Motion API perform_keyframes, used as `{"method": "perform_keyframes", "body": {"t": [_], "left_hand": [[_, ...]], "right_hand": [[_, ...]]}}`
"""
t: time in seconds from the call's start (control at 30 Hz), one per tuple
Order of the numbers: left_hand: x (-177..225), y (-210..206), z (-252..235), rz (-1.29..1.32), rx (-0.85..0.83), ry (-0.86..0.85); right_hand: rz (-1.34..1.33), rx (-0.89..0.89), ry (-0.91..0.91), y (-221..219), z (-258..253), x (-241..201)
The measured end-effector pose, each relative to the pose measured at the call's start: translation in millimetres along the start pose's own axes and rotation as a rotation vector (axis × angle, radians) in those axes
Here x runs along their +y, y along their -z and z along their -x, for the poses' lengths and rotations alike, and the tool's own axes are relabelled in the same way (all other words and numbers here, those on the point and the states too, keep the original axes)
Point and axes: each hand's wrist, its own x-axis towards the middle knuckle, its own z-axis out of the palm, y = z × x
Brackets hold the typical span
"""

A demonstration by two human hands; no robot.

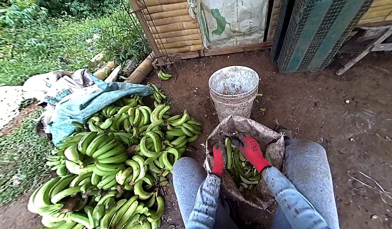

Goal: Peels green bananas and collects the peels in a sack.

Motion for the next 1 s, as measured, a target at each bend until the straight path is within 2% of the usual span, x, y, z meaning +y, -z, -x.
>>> {"method": "perform_keyframes", "body": {"t": [0.07,0.1,0.17,0.23,0.3,0.33,0.4,0.5,0.63,0.7,0.77,0.83,0.87,0.93,1.0], "left_hand": [[0.3,1.8,-1.3,-0.036,-0.005,0.047],[-2.8,3.3,-6.9,0.105,0.011,0.060],[-11.5,15.0,-24.0,0.605,-0.094,0.158],[-11.7,25.4,-35.9,1.072,-0.302,0.268],[-11.9,27.7,-40.6,1.275,-0.466,0.301],[-11.1,26.4,-39.8,1.253,-0.471,0.280],[-6.4,20.4,-28.7,1.054,-0.355,0.195],[-3.6,14.8,-12.2,0.850,-0.219,0.133],[-1.6,19.2,-7.8,0.113,0.077,0.070],[13.6,21.3,-13.8,0.000,0.247,0.010],[49.7,24.8,-32.1,0.088,0.396,-0.242],[111.0,27.8,-66.8,0.134,0.464,-0.563],[141.9,26.7,-88.6,0.093,0.468,-0.671],[184.8,16.7,-122.6,-0.098,0.434,-0.709],[185.4,-5.6,-130.5,-0.211,0.327,-0.698]], "right_hand": [[-0.073,0.024,-0.051,-1.3,-4.7,9.9],[-0.157,0.057,-0.014,-0.6,-5.8,15.3],[-0.294,0.043,0.166,4.9,-1.7,22.0],[-0.309,-0.113,0.364,17.6,5.9,22.6],[-0.216,-0.220,0.477,25.0,9.1,18.9],[-0.176,-0.207,0.494,24.9,9.3,16.7],[-0.115,-0.106,0.460,17.4,8.1,14.3],[-0.093,0.042,0.253,2.1,5.0,8.6],[-0.089,0.096,-0.044,0.9,-0.6,10.1],[-0.101,0.112,-0.082,3.9,-1.9,18.1],[-0.107,0.088,-0.106,5.4,-3.8,20.5],[-0.153,0.050,-0.135,1.7,-3.2,21.2],[-0.192,0.044,-0.142,-1.3,-3.1,23.3],[-0.309,0.070,-0.154,-1.5,-5.0,28.5],[-0.435,0.160,-0.161,6.1,-6.6,34.5]]}}
